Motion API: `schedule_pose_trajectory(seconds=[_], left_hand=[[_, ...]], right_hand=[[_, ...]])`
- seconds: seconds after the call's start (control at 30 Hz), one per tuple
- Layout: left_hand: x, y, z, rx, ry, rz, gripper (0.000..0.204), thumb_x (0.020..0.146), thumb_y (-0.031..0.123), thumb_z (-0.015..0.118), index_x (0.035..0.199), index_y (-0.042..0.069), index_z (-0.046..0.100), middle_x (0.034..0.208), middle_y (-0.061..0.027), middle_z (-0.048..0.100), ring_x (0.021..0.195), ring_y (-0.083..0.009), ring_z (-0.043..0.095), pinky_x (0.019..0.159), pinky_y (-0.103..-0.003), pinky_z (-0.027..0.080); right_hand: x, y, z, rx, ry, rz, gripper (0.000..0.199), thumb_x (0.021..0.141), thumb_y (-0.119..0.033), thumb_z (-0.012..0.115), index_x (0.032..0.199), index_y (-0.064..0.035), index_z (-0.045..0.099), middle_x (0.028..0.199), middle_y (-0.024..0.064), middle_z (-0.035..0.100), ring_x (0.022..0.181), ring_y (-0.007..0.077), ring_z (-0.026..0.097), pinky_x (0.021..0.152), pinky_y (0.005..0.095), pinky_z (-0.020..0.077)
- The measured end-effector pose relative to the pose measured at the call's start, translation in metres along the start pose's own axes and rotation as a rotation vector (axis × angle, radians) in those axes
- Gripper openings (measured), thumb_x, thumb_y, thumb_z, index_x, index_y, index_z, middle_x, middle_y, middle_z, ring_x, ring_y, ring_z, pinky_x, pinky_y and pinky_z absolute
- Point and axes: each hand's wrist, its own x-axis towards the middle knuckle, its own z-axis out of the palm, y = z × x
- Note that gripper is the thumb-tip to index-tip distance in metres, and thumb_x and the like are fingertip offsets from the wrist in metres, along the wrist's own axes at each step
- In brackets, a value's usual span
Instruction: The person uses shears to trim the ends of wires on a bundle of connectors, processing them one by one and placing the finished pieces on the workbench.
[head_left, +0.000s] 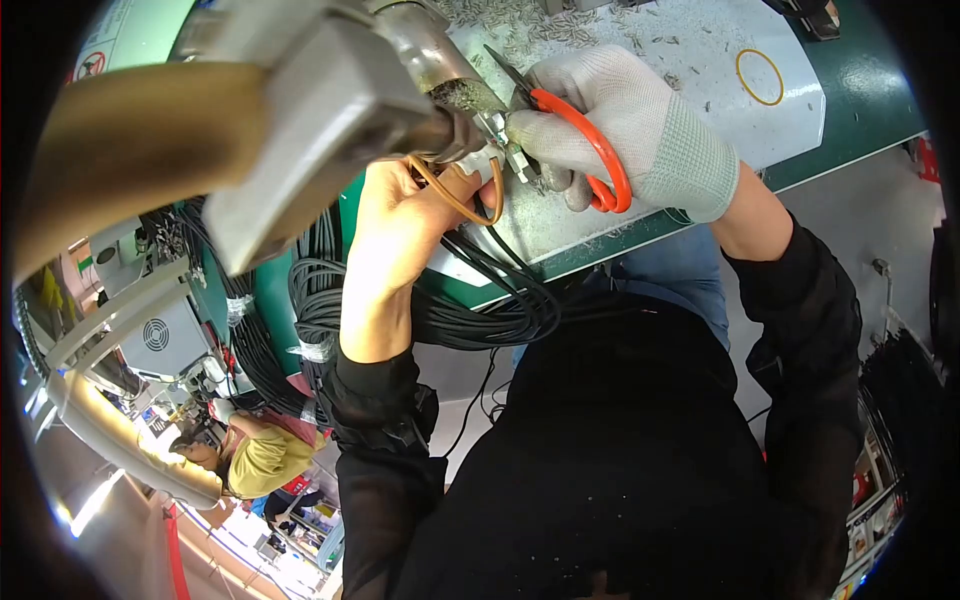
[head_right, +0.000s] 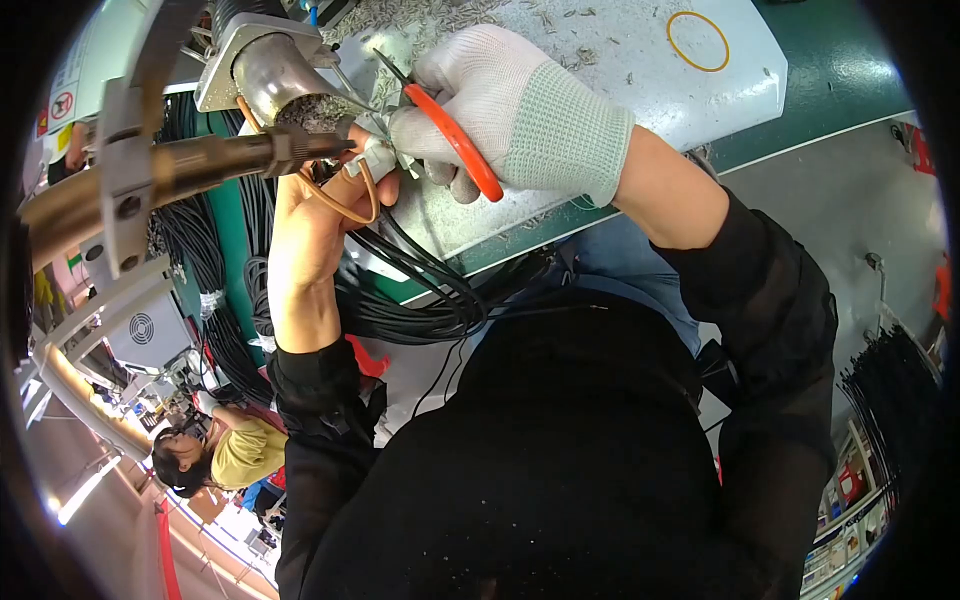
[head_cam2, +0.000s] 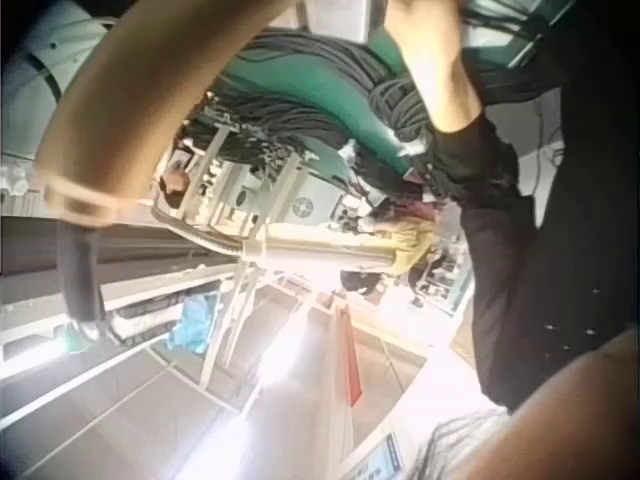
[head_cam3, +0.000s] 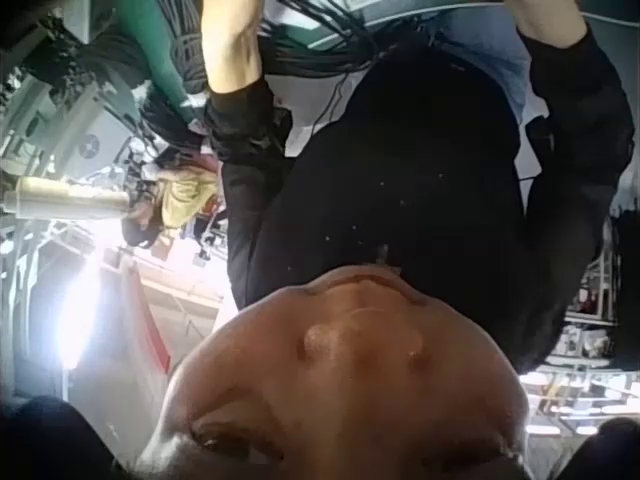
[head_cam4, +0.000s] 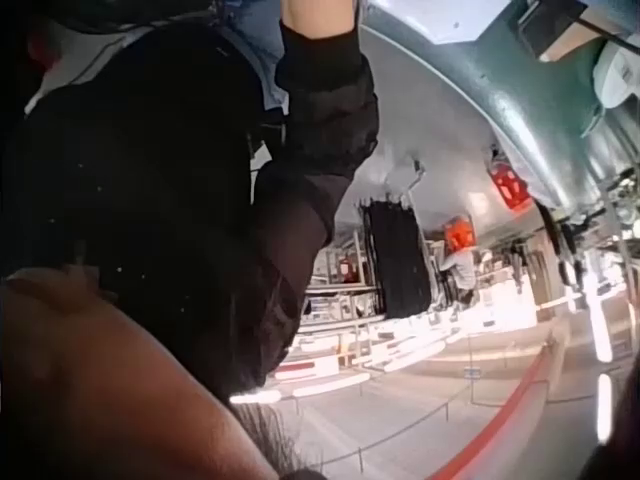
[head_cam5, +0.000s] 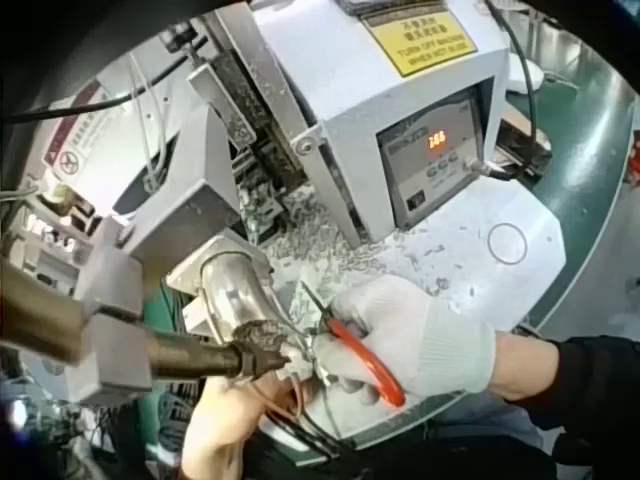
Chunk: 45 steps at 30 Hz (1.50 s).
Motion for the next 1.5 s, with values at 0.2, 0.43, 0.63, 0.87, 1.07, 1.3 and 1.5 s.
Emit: schedule_pose_trajectory(seconds=[0.2, 0.43, 0.63, 0.87, 1.07, 1.3, 1.5], left_hand=[[0.001, -0.001, 0.002, 0.138, 0.066, 0.062, 0.008, 0.086, 0.005, 0.056, 0.080, 0.003, 0.060, 0.067, -0.0018, 0.059, 0.060, -0.0097, 0.054, 0.052, -0.022, 0.037], [0.005, -0.004, 0.000, 0.052, -0.008, 0.138, 0.012, 0.086, 0.001, 0.057, 0.098, 0.001, 0.055, 0.071, -0.0048, 0.058, 0.057, -0.0146, 0.057, 0.049, -0.022, 0.035], [0.001, -0.005, -0.006, 0.010, -0.004, 0.010, 0.015, 0.086, 0.008, 0.056, 0.074, 0.004, 0.063, 0.062, 0.0020, 0.055, 0.055, -0.0045, 0.044, 0.049, -0.021, 0.032], [-0.012, -0.021, 0.001, -0.164, -0.020, 0.046, 0.007, 0.085, 0.008, 0.060, 0.086, 0.001, 0.062, 0.074, 0.0006, 0.059, 0.058, -0.0026, 0.043, 0.050, -0.019, 0.032], [-0.061, -0.036, 0.032, -0.014, 0.099, 0.212, 0.019, 0.080, 0.005, 0.064, 0.097, 0.000, 0.057, 0.085, -0.0017, 0.060, 0.064, -0.0045, 0.048, 0.055, -0.022, 0.041], [-0.076, 0.001, 0.065, 0.508, -0.075, 0.192, 0.018, 0.079, 0.000, 0.066, 0.090, -0.001, 0.052, 0.080, -0.0023, 0.058, 0.070, -0.0060, 0.052, 0.061, -0.023, 0.046], [-0.090, -0.010, 0.084, 0.147, 0.265, 0.506, 0.020, 0.080, -0.002, 0.066, 0.091, 0.000, 0.050, 0.079, -0.0013, 0.057, 0.067, -0.0032, 0.048, 0.059, -0.019, 0.041]], right_hand=[[0.001, 0.005, 0.001, 0.028, 0.015, 0.070, 0.026, 0.088, -0.022, 0.059, 0.080, 0.0033, 0.061, 0.056, 0.0077, 0.059, 0.043, 0.0112, 0.057, 0.041, 0.0228, 0.0462], [0.001, 0.002, 0.005, 0.061, 0.024, 0.069, 0.027, 0.088, -0.022, 0.060, 0.079, 0.0036, 0.060, 0.056, 0.0080, 0.058, 0.042, 0.0109, 0.056, 0.040, 0.0227, 0.0455], [0.002, -0.012, 0.002, 0.217, 0.028, 0.386, 0.028, 0.086, -0.023, 0.062, 0.077, 0.0035, 0.059, 0.055, 0.0082, 0.058, 0.043, 0.0111, 0.056, 0.041, 0.0229, 0.0449], [-0.012, -0.017, 0.003, 0.134, 0.083, 0.306, 0.026, 0.085, -0.022, 0.062, 0.079, 0.0029, 0.058, 0.055, 0.0060, 0.056, 0.043, 0.0105, 0.055, 0.041, 0.0235, 0.0434], [-0.064, -0.031, 0.002, -0.532, 0.313, 0.009, 0.021, 0.084, -0.019, 0.061, 0.082, 0.0013, 0.057, 0.055, 0.0031, 0.053, 0.040, 0.0093, 0.049, 0.041, 0.0241, 0.0387], [-0.076, -0.077, 0.020, -0.202, 0.048, 0.130, 0.020, 0.084, -0.019, 0.060, 0.086, 0.0008, 0.058, 0.055, 0.0030, 0.052, 0.045, 0.0092, 0.051, 0.048, 0.0236, 0.0414], [-0.096, -0.073, 0.021, 0.605, 0.043, 0.607, 0.015, 0.080, -0.015, 0.064, 0.085, -0.0013, 0.059, 0.058, 0.0070, 0.054, 0.054, 0.0098, 0.057, 0.054, 0.0251, 0.0475]])
